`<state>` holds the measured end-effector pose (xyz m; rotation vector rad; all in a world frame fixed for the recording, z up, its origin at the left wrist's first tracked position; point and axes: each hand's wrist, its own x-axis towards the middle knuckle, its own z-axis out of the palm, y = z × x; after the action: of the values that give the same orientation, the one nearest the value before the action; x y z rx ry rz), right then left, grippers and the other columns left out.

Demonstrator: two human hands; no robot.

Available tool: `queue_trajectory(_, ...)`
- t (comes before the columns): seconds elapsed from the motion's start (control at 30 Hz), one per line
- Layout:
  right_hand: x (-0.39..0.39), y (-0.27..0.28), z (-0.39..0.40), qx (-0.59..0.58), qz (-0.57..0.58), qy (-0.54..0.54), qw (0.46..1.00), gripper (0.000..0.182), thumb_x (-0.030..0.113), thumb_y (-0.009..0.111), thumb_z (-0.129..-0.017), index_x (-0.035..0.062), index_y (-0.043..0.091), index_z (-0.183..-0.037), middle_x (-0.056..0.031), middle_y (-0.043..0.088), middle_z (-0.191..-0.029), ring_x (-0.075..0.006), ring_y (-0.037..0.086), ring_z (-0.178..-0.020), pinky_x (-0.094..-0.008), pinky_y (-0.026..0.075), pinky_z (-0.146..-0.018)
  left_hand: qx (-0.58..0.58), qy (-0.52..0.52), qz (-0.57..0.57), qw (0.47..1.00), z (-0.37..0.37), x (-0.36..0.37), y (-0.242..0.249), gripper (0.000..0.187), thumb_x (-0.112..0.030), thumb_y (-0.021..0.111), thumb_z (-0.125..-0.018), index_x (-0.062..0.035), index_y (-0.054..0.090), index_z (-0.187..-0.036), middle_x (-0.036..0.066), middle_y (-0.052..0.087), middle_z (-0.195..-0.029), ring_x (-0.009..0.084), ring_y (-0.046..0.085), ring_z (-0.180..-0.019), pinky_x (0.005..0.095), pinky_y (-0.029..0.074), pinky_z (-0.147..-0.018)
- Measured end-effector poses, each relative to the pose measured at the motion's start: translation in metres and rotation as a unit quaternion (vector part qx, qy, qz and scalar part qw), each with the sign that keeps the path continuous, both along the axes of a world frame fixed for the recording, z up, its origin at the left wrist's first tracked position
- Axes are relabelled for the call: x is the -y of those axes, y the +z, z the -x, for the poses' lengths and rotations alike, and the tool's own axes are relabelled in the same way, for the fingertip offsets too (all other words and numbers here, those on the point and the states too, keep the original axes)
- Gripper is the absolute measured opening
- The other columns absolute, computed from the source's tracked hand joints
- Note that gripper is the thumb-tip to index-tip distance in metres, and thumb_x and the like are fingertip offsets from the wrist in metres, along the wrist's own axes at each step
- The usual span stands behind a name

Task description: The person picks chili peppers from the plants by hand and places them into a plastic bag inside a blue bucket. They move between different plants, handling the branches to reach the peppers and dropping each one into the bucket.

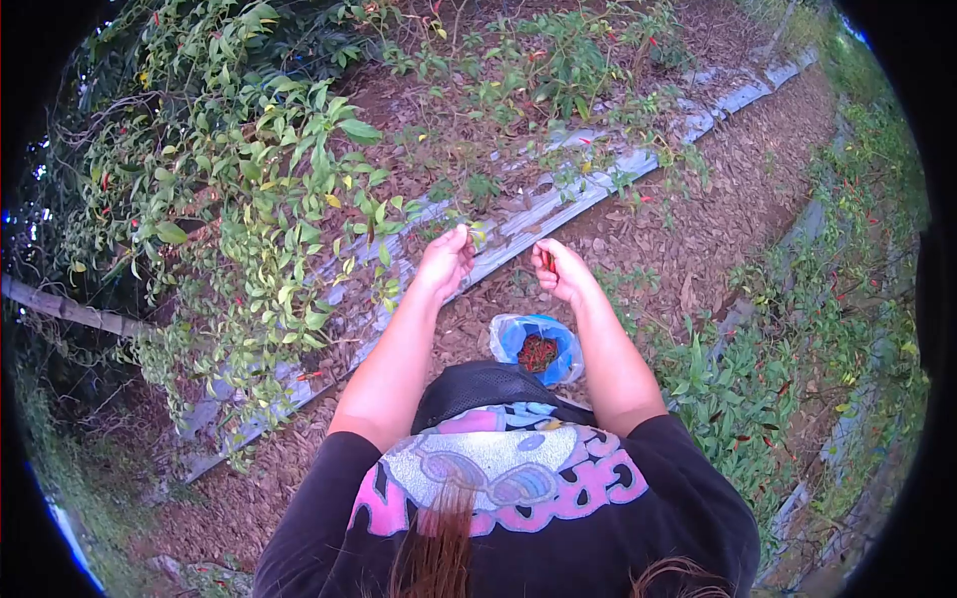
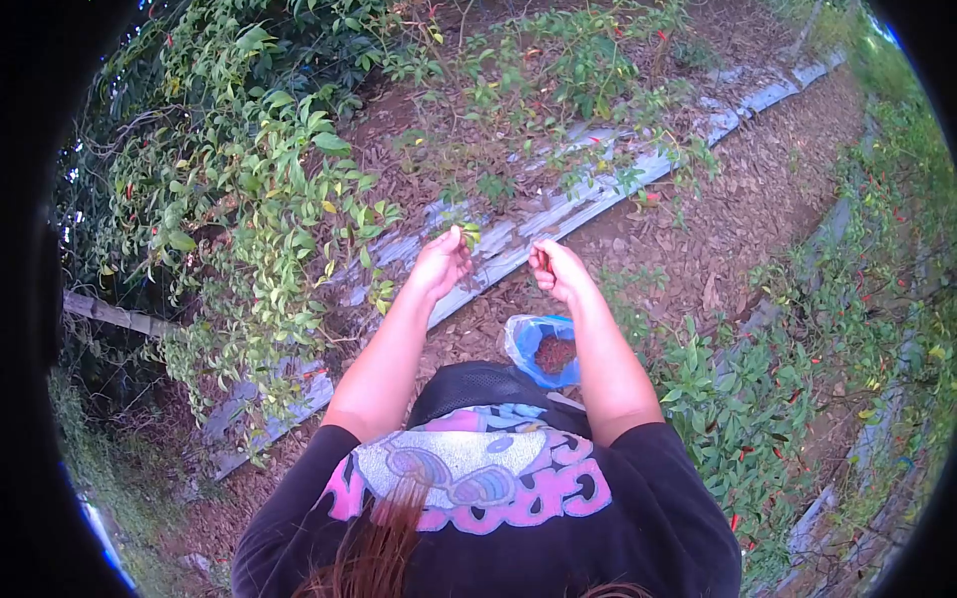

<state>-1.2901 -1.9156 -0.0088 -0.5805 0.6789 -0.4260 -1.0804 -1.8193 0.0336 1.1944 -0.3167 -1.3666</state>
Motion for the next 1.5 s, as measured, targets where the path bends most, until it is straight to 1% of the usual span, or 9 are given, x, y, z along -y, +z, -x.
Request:
queue_trajectory(0.2,-0.039,-0.058,0.052,-0.093,-0.097,-0.046,0.990,0.016,0.025,0.048,-0.086,0.0104,0.054,-0.087,-0.0008,0.052,-0.064,-0.0173,0.052,-0.053,-0.0318,0.049,-0.054,0.065,0.005,-0.058,0.996,-0.003,-0.047,-0.011,0.022,-0.032,0.050,-0.092,-0.0158,0.053,-0.107,-0.005,0.053,-0.093,0.0099,0.050,-0.080,0.0280,0.042,-0.071)
queue_trajectory(0.57,-0.097,-0.194,0.096,-0.339,-0.163,-0.067,0.924,0.032,0.031,0.054,-0.082,0.0108,0.050,-0.106,-0.0083,0.056,-0.096,-0.0267,0.056,-0.082,-0.0493,0.048,-0.072,0.065,0.013,-0.259,0.964,0.012,-0.269,-0.071,0.013,-0.017,0.051,-0.091,-0.0064,0.053,-0.097,0.000,0.056,-0.085,0.0102,0.054,-0.072,0.0223,0.046,-0.064)
queue_trajectory(0.67,-0.093,-0.254,0.088,-0.256,-0.177,-0.125,0.942,0.037,0.031,0.055,-0.082,0.0074,0.052,-0.110,-0.0139,0.057,-0.108,-0.0310,0.057,-0.092,-0.0548,0.044,-0.078,0.023,0.076,-0.281,0.956,0.012,-0.315,-0.076,0.012,-0.015,0.051,-0.090,-0.0053,0.053,-0.097,0.001,0.057,-0.084,0.0110,0.056,-0.072,0.0228,0.047,-0.065)
queue_trajectory(0.83,-0.088,-0.361,0.091,-0.642,0.103,-0.095,0.754,0.034,0.029,0.060,-0.079,0.0057,0.057,-0.104,-0.0146,0.059,-0.106,-0.0297,0.057,-0.091,-0.0527,0.042,-0.077,0.062,0.146,-0.303,0.940,0.016,-0.371,-0.075,0.009,-0.015,0.054,-0.089,-0.0095,0.056,-0.095,-0.001,0.058,-0.083,0.0094,0.056,-0.071,0.0227,0.044,-0.062)
queue_trajectory(0.9,-0.089,-0.308,0.080,-0.502,0.068,0.003,0.862,0.035,0.028,0.061,-0.078,0.0054,0.057,-0.104,-0.0109,0.058,-0.095,-0.0259,0.056,-0.081,-0.0467,0.044,-0.070,0.088,0.175,-0.320,0.927,0.014,-0.392,-0.062,0.008,-0.015,0.054,-0.088,-0.0097,0.056,-0.094,-0.003,0.057,-0.082,0.0081,0.054,-0.070,0.0224,0.043,-0.061)
queue_trajectory(0.93,-0.099,-0.222,0.059,-0.481,0.041,0.033,0.875,0.032,0.027,0.060,-0.079,0.0063,0.057,-0.103,-0.0073,0.056,-0.088,-0.0217,0.053,-0.074,-0.0404,0.043,-0.063,0.096,0.190,-0.337,0.917,0.018,-0.391,-0.050,0.008,-0.014,0.053,-0.089,-0.0088,0.055,-0.094,-0.003,0.056,-0.081,0.0074,0.053,-0.069,0.0225,0.042,-0.061)
queue_trajectory(1.07,-0.111,-0.178,0.012,-0.395,0.116,0.130,0.902,0.020,0.023,0.056,-0.082,0.0084,0.059,-0.095,-0.0014,0.058,-0.079,-0.0135,0.054,-0.064,-0.0304,0.044,-0.053,0.156,0.234,-0.287,0.916,-0.001,-0.411,-0.043,0.010,-0.015,0.057,-0.087,-0.0099,0.057,-0.095,-0.004,0.056,-0.076,0.0056,0.050,-0.064,0.0196,0.039,-0.056)
queue_trajectory(1.37,-0.231,0.027,-0.160,-0.042,0.446,0.228,0.865,0.018,0.006,0.060,-0.081,0.0015,0.060,-0.098,-0.0044,0.061,-0.091,-0.0104,0.058,-0.081,-0.0252,0.047,-0.072,0.092,0.330,-0.104,0.934,-0.087,-0.405,-0.015,0.010,-0.018,0.056,-0.089,-0.0126,0.056,-0.097,-0.003,0.059,-0.086,0.0066,0.055,-0.071,0.0218,0.043,-0.063)
queue_trajectory(1.5,-0.291,0.099,-0.217,-0.012,0.674,0.110,0.730,0.020,0.009,0.056,-0.083,0.0000,0.059,-0.101,-0.0097,0.058,-0.103,-0.0174,0.058,-0.087,-0.0292,0.047,-0.073,0.054,0.300,-0.043,0.952,-0.118,-0.398,0.012,0.011,-0.020,0.053,-0.090,-0.0139,0.057,-0.099,-0.005,0.060,-0.089,0.0072,0.056,-0.075,0.0228,0.043,-0.066)
